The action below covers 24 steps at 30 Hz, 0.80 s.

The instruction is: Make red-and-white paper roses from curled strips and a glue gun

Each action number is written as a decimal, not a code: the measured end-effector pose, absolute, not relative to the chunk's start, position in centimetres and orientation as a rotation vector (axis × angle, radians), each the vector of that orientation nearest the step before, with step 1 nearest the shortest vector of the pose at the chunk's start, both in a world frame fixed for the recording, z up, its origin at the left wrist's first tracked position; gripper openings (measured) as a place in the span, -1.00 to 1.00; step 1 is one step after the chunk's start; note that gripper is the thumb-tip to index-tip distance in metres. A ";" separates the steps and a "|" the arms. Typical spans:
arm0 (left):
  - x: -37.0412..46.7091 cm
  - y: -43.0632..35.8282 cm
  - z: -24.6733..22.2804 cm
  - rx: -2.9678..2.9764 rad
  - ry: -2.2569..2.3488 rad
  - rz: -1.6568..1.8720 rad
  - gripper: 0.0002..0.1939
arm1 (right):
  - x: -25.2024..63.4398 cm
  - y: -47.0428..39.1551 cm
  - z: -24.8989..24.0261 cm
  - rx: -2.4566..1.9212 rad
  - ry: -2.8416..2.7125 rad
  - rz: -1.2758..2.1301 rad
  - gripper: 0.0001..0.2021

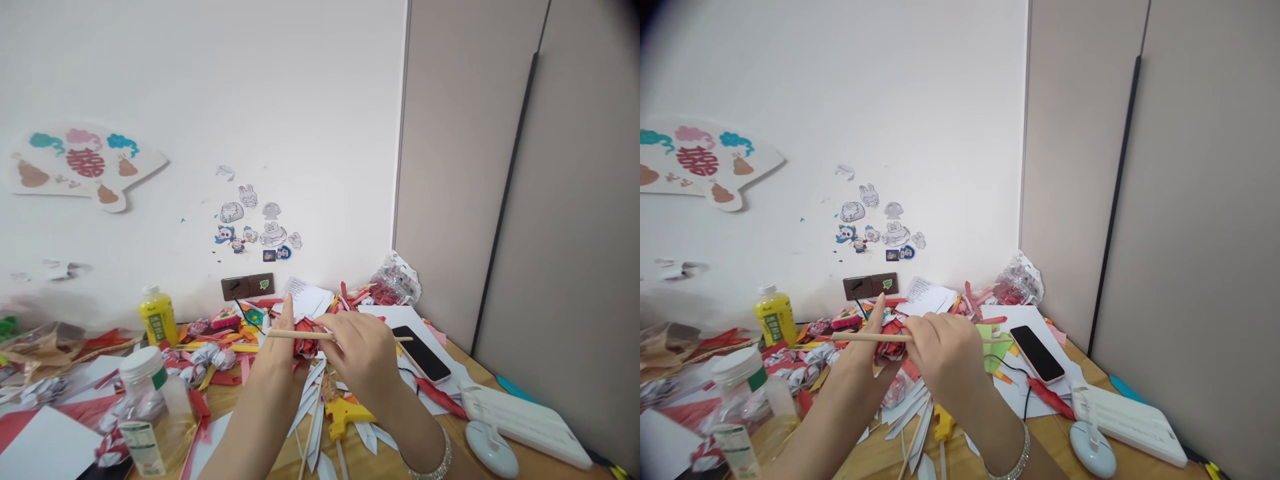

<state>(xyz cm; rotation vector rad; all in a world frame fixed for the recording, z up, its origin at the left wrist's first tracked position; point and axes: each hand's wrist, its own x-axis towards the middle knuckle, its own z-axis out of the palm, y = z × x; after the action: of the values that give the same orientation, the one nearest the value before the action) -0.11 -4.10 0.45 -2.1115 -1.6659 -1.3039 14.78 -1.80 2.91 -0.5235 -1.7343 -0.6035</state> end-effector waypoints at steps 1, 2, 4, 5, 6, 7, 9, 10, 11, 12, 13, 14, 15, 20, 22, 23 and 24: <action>0.1 -4.3 0.5 -2.111 -1.644 -1.323 -0.17 | 14.8 -1.8 2.9 -0.513 -1.723 -0.602 -0.76; 0.2 -4.4 0.5 -2.106 -1.628 -1.345 -0.18 | 14.8 -1.9 2.8 -0.507 -1.718 -0.607 -0.77; 0.5 -4.6 0.6 -2.092 -1.614 -1.388 -0.22 | 14.8 -2.0 2.8 -0.509 -1.723 -0.624 -0.77; 0.6 -4.7 0.6 -2.078 -1.623 -1.410 -0.24 | 14.8 -2.0 2.7 -0.510 -1.728 -0.631 -0.77; 0.7 -4.7 0.6 -2.069 -1.633 -1.426 -0.26 | 14.8 -2.1 2.7 -0.509 -1.731 -0.630 -0.77; 0.7 -4.7 0.6 -2.075 -1.638 -1.431 -0.27 | 14.8 -2.1 2.7 -0.505 -1.742 -0.619 -0.77; 0.7 -4.8 0.7 -2.105 -1.646 -1.436 -0.28 | 15.0 -2.0 2.7 -0.496 -1.779 -0.580 -0.76; 0.7 -4.8 0.7 -2.115 -1.660 -1.448 -0.29 | 15.0 -1.9 2.8 -0.498 -1.801 -0.551 -0.76; 0.7 -4.8 0.8 -2.122 -1.680 -1.468 -0.30 | 15.1 -1.8 2.8 -0.508 -1.819 -0.515 -0.77; 0.7 -4.9 1.0 -2.126 -1.701 -1.492 -0.32 | 15.3 -1.7 2.8 -0.525 -1.828 -0.467 -0.79; 0.8 -5.0 1.1 -2.130 -1.721 -1.518 -0.36 | 15.4 -1.6 2.8 -0.543 -1.826 -0.411 -0.80; 0.9 -5.0 1.3 -2.137 -1.734 -1.545 -0.42 | 15.4 -1.5 2.8 -0.558 -1.816 -0.353 -0.82; 1.0 -5.1 1.4 -2.146 -1.735 -1.569 -0.49 | 15.5 -1.5 2.8 -0.563 -1.803 -0.301 -0.83; 0.8 -5.3 1.7 -2.187 -1.661 -1.550 -0.58 | 15.7 -2.0 3.2 -0.620 -1.780 -0.044 -0.85; 0.3 -5.2 1.6 -2.245 -1.608 -1.475 -0.57 | 15.9 -2.3 3.6 -0.693 -1.766 0.224 -0.87; 0.1 -5.2 1.5 -2.271 -1.581 -1.446 -0.56 | 16.1 -2.4 3.8 -0.714 -1.756 0.377 -0.87; -0.2 -5.2 1.5 -2.292 -1.555 -1.426 -0.56 | 16.3 -2.4 4.0 -0.716 -1.744 0.526 -0.86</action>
<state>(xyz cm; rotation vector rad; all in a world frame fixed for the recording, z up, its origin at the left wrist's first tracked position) -0.17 -5.24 1.50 -2.2915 -1.5555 -1.4257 16.35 -2.40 3.96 -0.7163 -1.7442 0.5260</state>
